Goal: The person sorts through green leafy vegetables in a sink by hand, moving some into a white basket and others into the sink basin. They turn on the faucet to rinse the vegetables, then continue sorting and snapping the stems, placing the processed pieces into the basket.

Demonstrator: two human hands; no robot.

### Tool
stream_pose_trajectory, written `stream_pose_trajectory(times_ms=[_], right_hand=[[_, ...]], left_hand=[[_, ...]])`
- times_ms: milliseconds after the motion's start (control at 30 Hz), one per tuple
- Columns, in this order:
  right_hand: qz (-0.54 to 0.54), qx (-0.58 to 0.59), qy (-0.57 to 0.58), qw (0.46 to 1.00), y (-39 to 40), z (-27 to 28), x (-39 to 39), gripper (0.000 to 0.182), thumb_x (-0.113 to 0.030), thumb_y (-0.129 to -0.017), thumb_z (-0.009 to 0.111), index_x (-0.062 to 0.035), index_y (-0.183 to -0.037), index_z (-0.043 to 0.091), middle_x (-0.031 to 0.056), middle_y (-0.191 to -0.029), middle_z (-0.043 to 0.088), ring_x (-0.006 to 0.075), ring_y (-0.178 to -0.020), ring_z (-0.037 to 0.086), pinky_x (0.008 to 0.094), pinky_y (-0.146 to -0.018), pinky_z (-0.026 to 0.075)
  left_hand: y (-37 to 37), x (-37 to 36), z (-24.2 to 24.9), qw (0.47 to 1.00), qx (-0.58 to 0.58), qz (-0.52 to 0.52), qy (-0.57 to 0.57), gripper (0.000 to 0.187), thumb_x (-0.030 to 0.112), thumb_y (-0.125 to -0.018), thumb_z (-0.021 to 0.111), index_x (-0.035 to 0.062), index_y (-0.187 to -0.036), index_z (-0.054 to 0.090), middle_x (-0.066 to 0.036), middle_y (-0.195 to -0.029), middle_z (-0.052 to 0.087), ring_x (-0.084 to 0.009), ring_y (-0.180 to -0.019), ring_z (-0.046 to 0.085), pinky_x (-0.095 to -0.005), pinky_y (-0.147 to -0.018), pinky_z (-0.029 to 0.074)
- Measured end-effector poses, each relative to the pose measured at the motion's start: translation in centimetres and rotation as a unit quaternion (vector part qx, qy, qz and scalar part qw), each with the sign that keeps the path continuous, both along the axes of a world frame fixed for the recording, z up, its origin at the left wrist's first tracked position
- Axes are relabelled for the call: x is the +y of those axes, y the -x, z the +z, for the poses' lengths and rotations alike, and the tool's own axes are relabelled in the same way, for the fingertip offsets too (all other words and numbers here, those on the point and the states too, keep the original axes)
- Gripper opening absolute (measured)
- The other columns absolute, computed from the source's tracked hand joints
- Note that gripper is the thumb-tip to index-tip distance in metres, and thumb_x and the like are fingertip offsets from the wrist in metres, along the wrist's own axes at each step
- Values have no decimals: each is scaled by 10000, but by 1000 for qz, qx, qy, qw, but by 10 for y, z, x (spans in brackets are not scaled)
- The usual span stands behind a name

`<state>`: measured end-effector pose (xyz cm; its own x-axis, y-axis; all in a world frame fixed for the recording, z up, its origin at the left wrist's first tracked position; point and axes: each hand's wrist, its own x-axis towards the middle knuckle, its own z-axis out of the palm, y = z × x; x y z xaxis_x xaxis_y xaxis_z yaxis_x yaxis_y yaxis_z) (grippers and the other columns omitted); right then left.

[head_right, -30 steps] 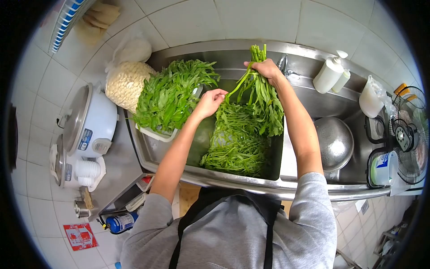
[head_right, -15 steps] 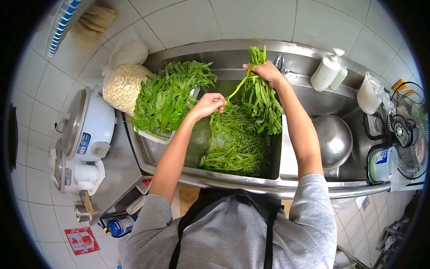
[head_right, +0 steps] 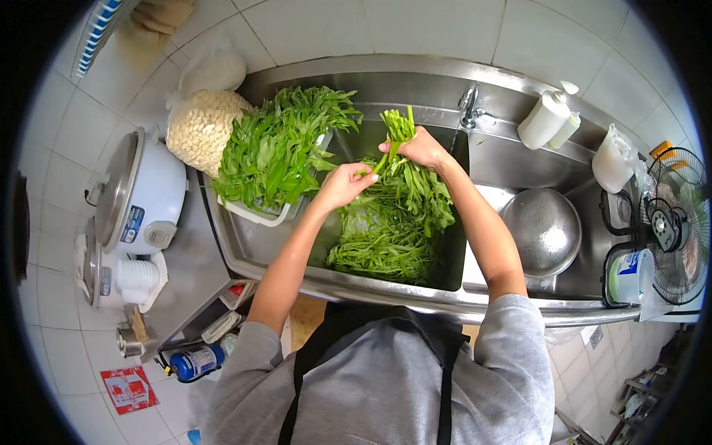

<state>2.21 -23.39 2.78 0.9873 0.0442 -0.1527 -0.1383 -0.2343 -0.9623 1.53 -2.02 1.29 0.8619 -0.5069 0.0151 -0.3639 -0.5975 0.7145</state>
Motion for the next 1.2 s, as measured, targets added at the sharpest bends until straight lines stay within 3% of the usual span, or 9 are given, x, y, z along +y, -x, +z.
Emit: stream_pose_trajectory(times_ms=[267, 333, 433, 633, 700, 767, 1000, 1133, 1200], right_hand=[[-43, 129, -181, 974, 6, -18, -27, 406, -263, -744, 713, -1, -999, 537, 59, -885, 575, 140, -783, 572, 308, -665, 499], [-31, 144, -184, 972, 3, -31, -32, 406, -267, -752, 706, -5, -1005, 526, 58, -900, 567, 139, -804, 570, 313, -668, 499], [-16, 167, -209, 963, 6, -42, -30, 442, -292, -760, 695, -9, -1050, 519, 71, -973, 562, 147, -853, 561, 320, -686, 496], [13, 143, -180, 973, 21, -19, 4, 491, -343, -737, 709, -51, -1096, 545, 56, -1011, 581, 143, -873, 555, 266, -720, 472], [17, 117, -177, 977, 15, -29, -2, 468, -316, -726, 721, -78, -1093, 558, 41, -1008, 587, 131, -869, 554, 260, -701, 473], [24, 96, -179, 979, 16, -32, -8, 432, -274, -725, 722, -82, -1076, 559, 39, -992, 592, 126, -856, 559, 270, -687, 482], [-5, 118, -145, 982, 18, -8, -12, 455, -308, -718, 722, -43, -1040, 539, 72, -962, 586, 140, -818, 580, 310, -644, 520], [-10, 144, -150, 978, 6, -17, -11, 458, -289, -726, 712, -29, -1062, 540, 75, -953, 594, 147, -803, 591, 312, -645, 526], [-17, 135, -169, 976, 4, -19, -10, 399, -252, -733, 701, -28, -1036, 568, 77, -926, 607, 151, -774, 598, 318, -639, 528]], left_hand=[[17, 58, -59, 964, 91, 3, -248, 312, 390, -767, 623, 101, -884, 642, -138, -742, 636, -284, -722, 621, -379, -645, 473], [25, 53, -66, 962, -4, 57, -267, 299, 398, -765, 623, 121, -873, 655, -127, -752, 641, -281, -734, 626, -386, -652, 476], [29, 20, -44, 991, 53, 48, -115, 331, 415, -757, 628, 121, -904, 655, -126, -781, 649, -285, -760, 627, -381, -680, 480], [29, -38, -34, 998, -13, 42, -52, 340, 391, -755, 631, 66, -852, 645, -154, -679, 619, -285, -656, 619, -380, -617, 471], [20, -34, -33, 999, 39, 38, 2, 339, 347, -759, 633, 12, -804, 610, -132, -603, 588, -227, -535, 567, -359, -549, 442], [13, -20, -23, 990, 109, -34, 84, 308, 282, -772, 644, -16, -732, 575, -34, -517, 460, -86, -498, 388, -292, -481, 363], [-1, 1, -14, 957, 273, -93, 19, 198, 265, -807, 625, 71, -784, 655, 65, -524, 411, -35, -479, 316, -223, -438, 247], [0, 0, -12, 947, 302, -108, 7, 185, 250, -817, 612, 72, -821, 662, 62, -534, 437, -25, -480, 316, -211, -437, 247], [-1, 2, -13, 938, 323, -125, 16, 245, 278, -813, 612, 42, -857, 658, 14, -598, 557, -63, -506, 435, -235, -476, 353]])
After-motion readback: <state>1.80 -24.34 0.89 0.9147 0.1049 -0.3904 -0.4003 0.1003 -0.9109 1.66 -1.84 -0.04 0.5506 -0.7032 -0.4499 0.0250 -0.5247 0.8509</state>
